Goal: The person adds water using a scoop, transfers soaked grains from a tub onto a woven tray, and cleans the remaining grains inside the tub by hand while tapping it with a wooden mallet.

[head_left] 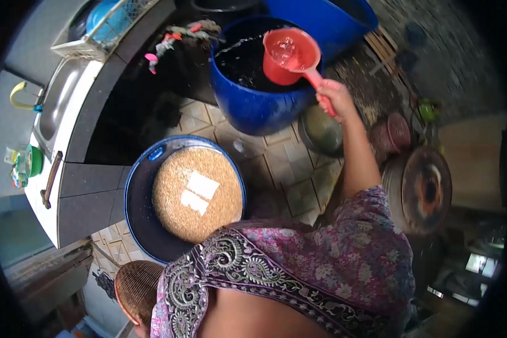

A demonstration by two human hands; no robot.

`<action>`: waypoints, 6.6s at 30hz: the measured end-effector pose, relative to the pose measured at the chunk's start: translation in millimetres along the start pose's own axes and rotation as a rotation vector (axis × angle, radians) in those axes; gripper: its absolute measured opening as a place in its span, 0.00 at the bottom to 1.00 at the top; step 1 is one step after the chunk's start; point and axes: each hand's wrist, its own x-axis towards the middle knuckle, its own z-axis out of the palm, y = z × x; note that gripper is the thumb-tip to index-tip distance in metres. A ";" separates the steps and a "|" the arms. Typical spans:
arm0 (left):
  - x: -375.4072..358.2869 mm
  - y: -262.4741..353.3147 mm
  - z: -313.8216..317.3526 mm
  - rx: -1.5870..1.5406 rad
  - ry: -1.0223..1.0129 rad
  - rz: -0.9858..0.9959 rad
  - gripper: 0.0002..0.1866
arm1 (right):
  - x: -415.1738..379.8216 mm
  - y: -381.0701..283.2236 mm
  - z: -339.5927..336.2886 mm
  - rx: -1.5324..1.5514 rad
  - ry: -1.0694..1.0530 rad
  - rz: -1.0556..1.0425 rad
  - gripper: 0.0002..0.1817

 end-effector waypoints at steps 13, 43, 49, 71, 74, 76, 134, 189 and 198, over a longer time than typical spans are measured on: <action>105.0 -91.3 7.3 -0.024 -0.020 0.377 0.35 | -382.7 114.0 -49.6 -0.426 0.579 0.408 0.05; 124.1 -167.7 19.3 -0.003 0.026 0.341 0.35 | -542.2 445.9 -125.1 -1.397 0.041 0.682 0.23; 128.5 -180.7 33.5 -0.020 0.001 0.303 0.36 | -527.6 424.0 -90.5 -1.292 0.082 0.786 0.26; 114.7 -197.6 51.6 -0.135 -0.093 0.159 0.39 | -348.7 199.0 18.1 -1.151 0.563 0.589 0.19; 126.3 -213.0 70.3 -0.088 -0.134 0.107 0.39 | -339.3 180.6 14.7 -1.205 0.657 0.492 0.14; 132.0 -224.5 81.5 -0.152 -0.121 0.148 0.41 | -331.7 181.4 -4.6 -1.192 0.660 0.483 0.14; -1.9 -89.2 -173.5 -0.237 0.497 0.303 0.17 | 75.9 -4.9 89.7 -0.712 0.433 -0.334 0.13; 103.2 218.0 98.3 -0.511 -0.660 0.978 0.32 | -381.0 81.5 -9.9 -1.190 0.462 0.006 0.21; 144.1 89.5 166.9 -0.261 -0.576 0.642 0.35 | -339.5 264.6 -4.0 -1.326 0.560 0.133 0.28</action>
